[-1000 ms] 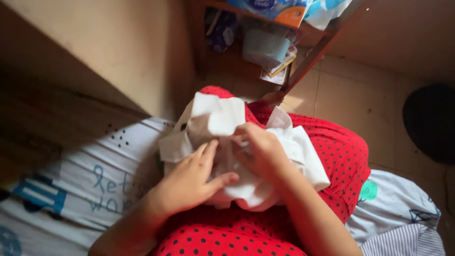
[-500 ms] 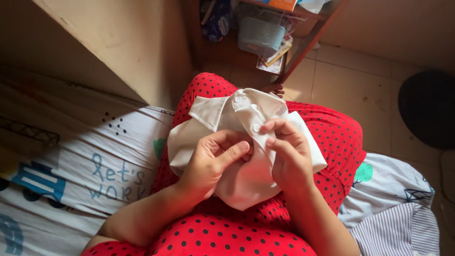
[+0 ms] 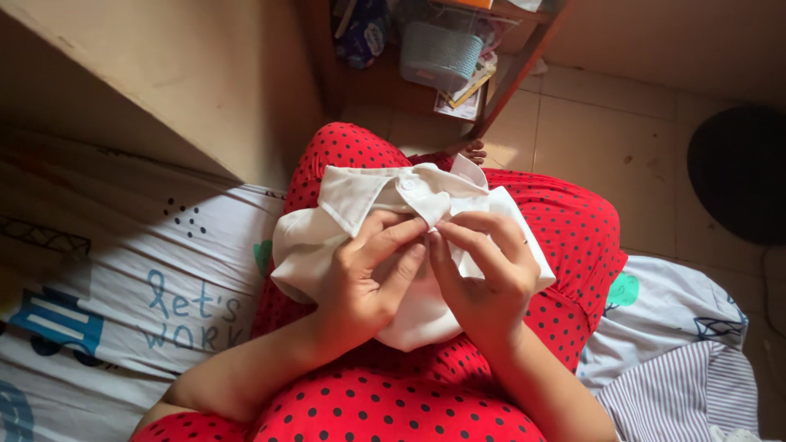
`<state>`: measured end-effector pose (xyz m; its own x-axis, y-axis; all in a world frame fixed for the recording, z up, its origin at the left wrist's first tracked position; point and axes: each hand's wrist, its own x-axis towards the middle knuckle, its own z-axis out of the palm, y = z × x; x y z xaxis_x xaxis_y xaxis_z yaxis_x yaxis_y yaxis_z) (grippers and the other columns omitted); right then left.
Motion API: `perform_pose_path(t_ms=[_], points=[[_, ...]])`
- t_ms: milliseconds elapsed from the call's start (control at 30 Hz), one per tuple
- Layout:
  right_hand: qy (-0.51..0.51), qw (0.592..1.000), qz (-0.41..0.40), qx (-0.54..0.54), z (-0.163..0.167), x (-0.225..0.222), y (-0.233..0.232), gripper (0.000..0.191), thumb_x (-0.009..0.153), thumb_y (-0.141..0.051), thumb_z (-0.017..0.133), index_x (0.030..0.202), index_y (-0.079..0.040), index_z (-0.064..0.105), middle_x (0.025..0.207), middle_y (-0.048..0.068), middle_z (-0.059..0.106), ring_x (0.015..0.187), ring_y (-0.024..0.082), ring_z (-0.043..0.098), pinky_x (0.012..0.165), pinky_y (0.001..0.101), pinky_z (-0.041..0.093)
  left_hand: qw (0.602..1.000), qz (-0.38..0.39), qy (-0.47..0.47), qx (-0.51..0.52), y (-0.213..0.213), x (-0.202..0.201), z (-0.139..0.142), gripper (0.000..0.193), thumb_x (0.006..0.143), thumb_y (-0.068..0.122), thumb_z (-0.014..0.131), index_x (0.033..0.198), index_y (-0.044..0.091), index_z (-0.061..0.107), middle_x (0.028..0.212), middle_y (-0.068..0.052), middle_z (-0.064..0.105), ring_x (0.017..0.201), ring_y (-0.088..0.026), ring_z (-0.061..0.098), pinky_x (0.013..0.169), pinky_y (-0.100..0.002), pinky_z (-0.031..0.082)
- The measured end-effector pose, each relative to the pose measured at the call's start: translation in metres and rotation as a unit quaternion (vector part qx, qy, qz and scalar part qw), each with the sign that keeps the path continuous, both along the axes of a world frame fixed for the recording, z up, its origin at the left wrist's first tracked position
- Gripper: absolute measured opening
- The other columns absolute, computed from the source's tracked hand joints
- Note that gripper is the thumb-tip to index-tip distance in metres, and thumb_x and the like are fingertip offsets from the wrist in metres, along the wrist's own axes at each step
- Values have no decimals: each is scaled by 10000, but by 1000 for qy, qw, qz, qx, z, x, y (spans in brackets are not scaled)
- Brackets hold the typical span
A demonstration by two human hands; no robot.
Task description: The person sits on a bed with a white shirt in their lap and uses scissors to cut threads at the shirt's button placket. They then thread a needle and hand-sew at the placket area, working the needle and thread through the fabric.
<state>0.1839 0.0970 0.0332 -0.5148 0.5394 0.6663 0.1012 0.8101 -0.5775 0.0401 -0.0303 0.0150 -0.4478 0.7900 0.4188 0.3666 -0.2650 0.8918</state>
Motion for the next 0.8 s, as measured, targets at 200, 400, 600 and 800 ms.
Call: perform_pose_path(t_ms=[200,400,600,800], points=[[18,965,92,-246,-5,14,8,90,1063,49,838,1149,41,815,1248,113,850,1116,183,817,1016,332,657,1000,4,-27,-9,5,0,11,195,1075,94,903,1208,-4,799,1174,-106,846,1068,-216,872,976,-335,705],[88,840,240,-478,-15,21,18,45,1123,78,796,1127,116,819,1235,129,729,1092,187,747,977,333,626,998,15,63,-3,3,-2,12,179,1039,61,923,1171,2,817,1126,-116,839,1021,-245,858,895,-337,667],[91,830,232,-500,-8,27,14,65,1119,38,770,1107,102,773,1211,126,728,998,184,767,887,335,659,996,13,93,0,4,-5,10,168,1046,4,859,1208,4,813,1143,-129,834,942,-236,855,776,-343,671],[62,867,238,-434,-5,29,12,40,1173,32,725,1156,63,706,1261,126,709,1063,158,761,973,293,621,979,24,200,35,4,-11,8,193,1062,39,870,1222,24,762,1083,-130,775,969,-339,782,845,-448,633]])
